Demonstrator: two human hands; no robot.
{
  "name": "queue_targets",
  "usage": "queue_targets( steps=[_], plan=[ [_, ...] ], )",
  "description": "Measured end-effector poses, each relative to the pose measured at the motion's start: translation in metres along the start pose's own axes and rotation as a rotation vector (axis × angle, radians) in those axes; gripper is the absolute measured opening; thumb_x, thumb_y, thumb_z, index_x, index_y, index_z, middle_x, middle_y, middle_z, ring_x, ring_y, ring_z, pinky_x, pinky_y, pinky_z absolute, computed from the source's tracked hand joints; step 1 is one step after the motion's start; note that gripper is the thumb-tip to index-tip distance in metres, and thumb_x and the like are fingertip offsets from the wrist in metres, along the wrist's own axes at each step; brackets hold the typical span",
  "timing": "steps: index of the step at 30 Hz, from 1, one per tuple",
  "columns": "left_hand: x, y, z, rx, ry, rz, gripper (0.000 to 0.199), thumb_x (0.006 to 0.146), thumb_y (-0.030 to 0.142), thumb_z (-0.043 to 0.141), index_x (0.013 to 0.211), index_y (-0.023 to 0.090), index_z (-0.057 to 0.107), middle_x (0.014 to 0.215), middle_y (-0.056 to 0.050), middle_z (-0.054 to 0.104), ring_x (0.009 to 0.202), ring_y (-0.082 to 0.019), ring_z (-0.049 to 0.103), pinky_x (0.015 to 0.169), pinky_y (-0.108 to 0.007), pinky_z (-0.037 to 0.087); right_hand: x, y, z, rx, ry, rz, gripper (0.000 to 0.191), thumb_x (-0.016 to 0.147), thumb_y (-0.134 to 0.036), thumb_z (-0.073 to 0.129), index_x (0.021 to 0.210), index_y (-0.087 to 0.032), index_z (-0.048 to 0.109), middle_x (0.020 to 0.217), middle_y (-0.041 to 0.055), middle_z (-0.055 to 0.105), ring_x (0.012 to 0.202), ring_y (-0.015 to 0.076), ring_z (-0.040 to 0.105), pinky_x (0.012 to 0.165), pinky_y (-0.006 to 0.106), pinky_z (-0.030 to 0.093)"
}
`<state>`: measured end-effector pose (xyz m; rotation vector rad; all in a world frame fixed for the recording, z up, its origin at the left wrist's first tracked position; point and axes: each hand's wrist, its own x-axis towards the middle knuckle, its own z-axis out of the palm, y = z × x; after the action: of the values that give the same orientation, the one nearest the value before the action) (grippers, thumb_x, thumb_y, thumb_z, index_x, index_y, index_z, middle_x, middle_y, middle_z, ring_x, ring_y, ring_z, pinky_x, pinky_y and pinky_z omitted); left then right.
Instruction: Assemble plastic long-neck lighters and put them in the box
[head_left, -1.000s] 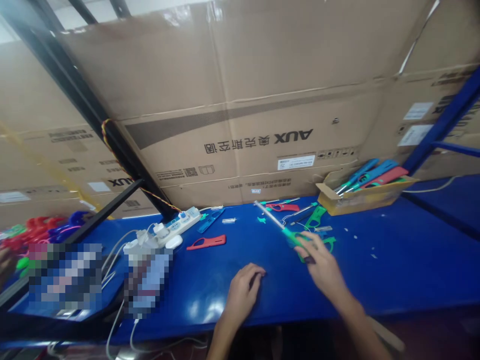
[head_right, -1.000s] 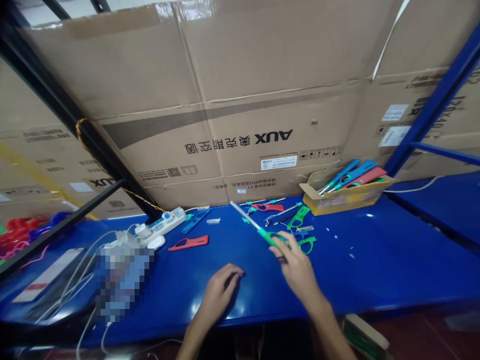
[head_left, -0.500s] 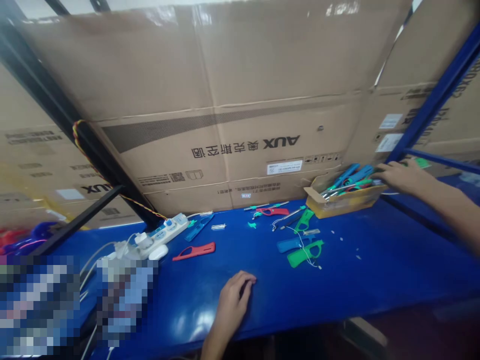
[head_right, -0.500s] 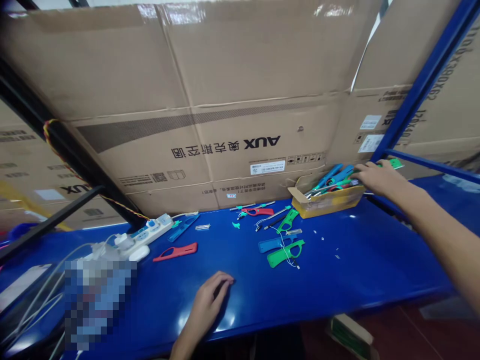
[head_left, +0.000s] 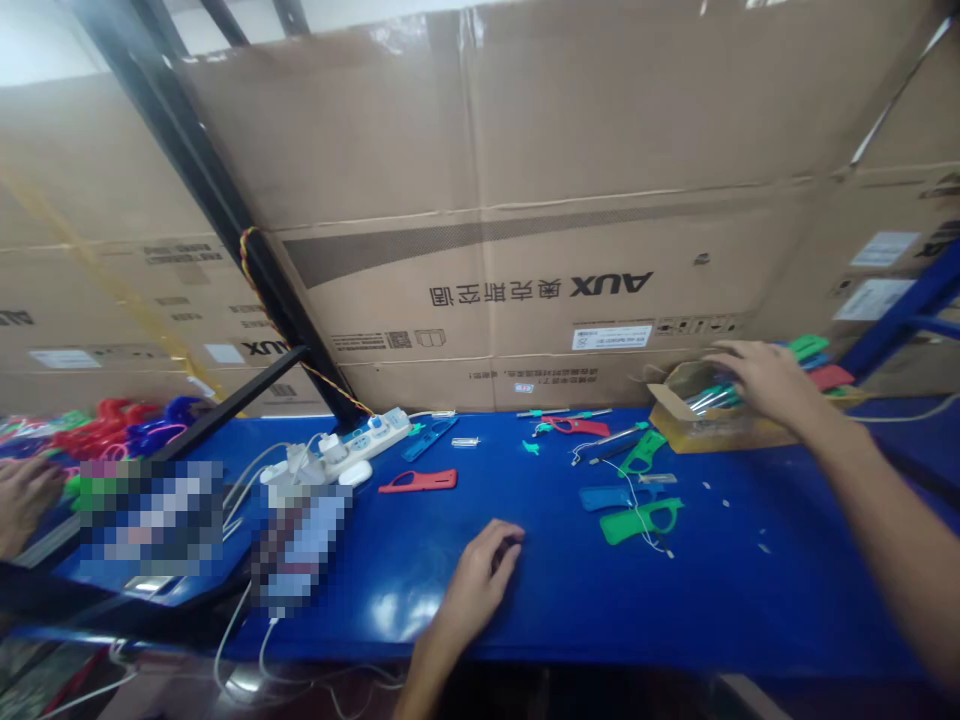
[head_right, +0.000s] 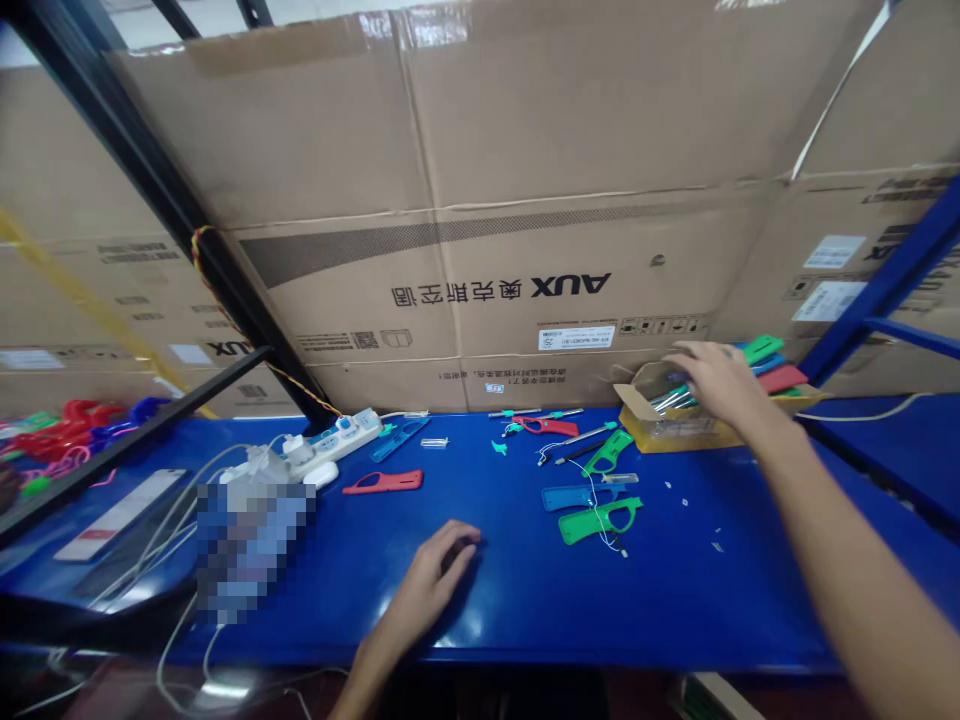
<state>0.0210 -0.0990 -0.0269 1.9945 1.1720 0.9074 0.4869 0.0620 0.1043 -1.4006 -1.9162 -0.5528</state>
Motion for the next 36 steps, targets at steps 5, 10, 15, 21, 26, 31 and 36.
queue_targets(
  steps=[5,10,15,21,26,31,36],
  plan=[
    [0.054,-0.022,-0.066,0.415,0.122,0.177,0.02,0.101,0.026,0.046,0.11,0.024,0.064,0.109,-0.004,0.068,0.101,-0.018,0.066,0.091,-0.03,0.053,-0.027,-0.114,0.045,0.098,-0.101,-0.093,0.052,0.082,-0.005,0.044,0.128,-0.017,0.063,0.124,0.015,0.067,0.111,0.0289,0.061,0.089,0.045,0.048],
    [0.105,-0.073,-0.119,0.6,0.328,0.069,0.022,0.098,0.021,0.043,0.099,0.018,0.064,0.105,-0.012,0.067,0.103,-0.028,0.063,0.095,-0.045,0.049,-0.054,-0.227,0.093,0.267,-0.242,-0.17,0.055,0.085,-0.005,0.041,0.133,-0.02,0.061,0.121,0.0105,0.07,0.102,0.0229,0.067,0.086,0.034,0.052],
    [0.101,-0.112,-0.12,0.69,0.404,-0.006,0.019,0.096,0.026,0.047,0.099,0.018,0.064,0.105,-0.013,0.067,0.104,-0.03,0.061,0.097,-0.047,0.049,-0.081,-0.264,0.111,0.349,-0.438,-0.269,0.052,0.082,-0.005,0.048,0.128,-0.021,0.066,0.102,0.0063,0.076,0.084,0.0178,0.071,0.072,0.025,0.053],
    [0.091,-0.131,-0.122,0.719,0.386,-0.032,0.015,0.092,0.029,0.054,0.086,0.02,0.065,0.098,-0.011,0.07,0.096,-0.031,0.064,0.088,-0.045,0.052,-0.091,-0.265,0.107,0.422,-0.539,-0.237,0.047,0.085,-0.004,0.045,0.122,-0.022,0.069,0.102,0.0043,0.077,0.084,0.0162,0.072,0.07,0.023,0.051],
    [0.094,-0.114,-0.123,0.684,0.409,0.02,0.017,0.095,0.026,0.052,0.083,0.02,0.063,0.1,-0.011,0.071,0.101,-0.032,0.064,0.093,-0.049,0.049,-0.088,-0.267,0.105,0.486,-0.534,-0.205,0.04,0.094,-0.011,0.043,0.122,-0.021,0.069,0.102,0.0059,0.077,0.082,0.0177,0.072,0.068,0.025,0.051],
    [0.095,-0.074,-0.086,0.567,0.359,0.201,0.015,0.1,0.029,0.05,0.101,0.021,0.063,0.125,-0.009,0.063,0.118,-0.024,0.06,0.102,-0.04,0.048,-0.092,-0.276,0.105,0.527,-0.49,-0.144,0.038,0.101,-0.024,0.043,0.134,-0.019,0.062,0.096,0.0086,0.078,0.084,0.0202,0.073,0.073,0.028,0.053],
    [0.086,-0.047,-0.028,0.365,0.163,0.479,0.016,0.1,0.023,0.051,0.112,0.019,0.06,0.127,-0.013,0.061,0.121,-0.024,0.059,0.102,-0.041,0.049,-0.094,-0.283,0.105,0.52,-0.455,-0.025,0.035,0.101,-0.025,0.045,0.131,-0.019,0.062,0.105,0.0121,0.076,0.092,0.0234,0.073,0.076,0.03,0.054]
  ],
)
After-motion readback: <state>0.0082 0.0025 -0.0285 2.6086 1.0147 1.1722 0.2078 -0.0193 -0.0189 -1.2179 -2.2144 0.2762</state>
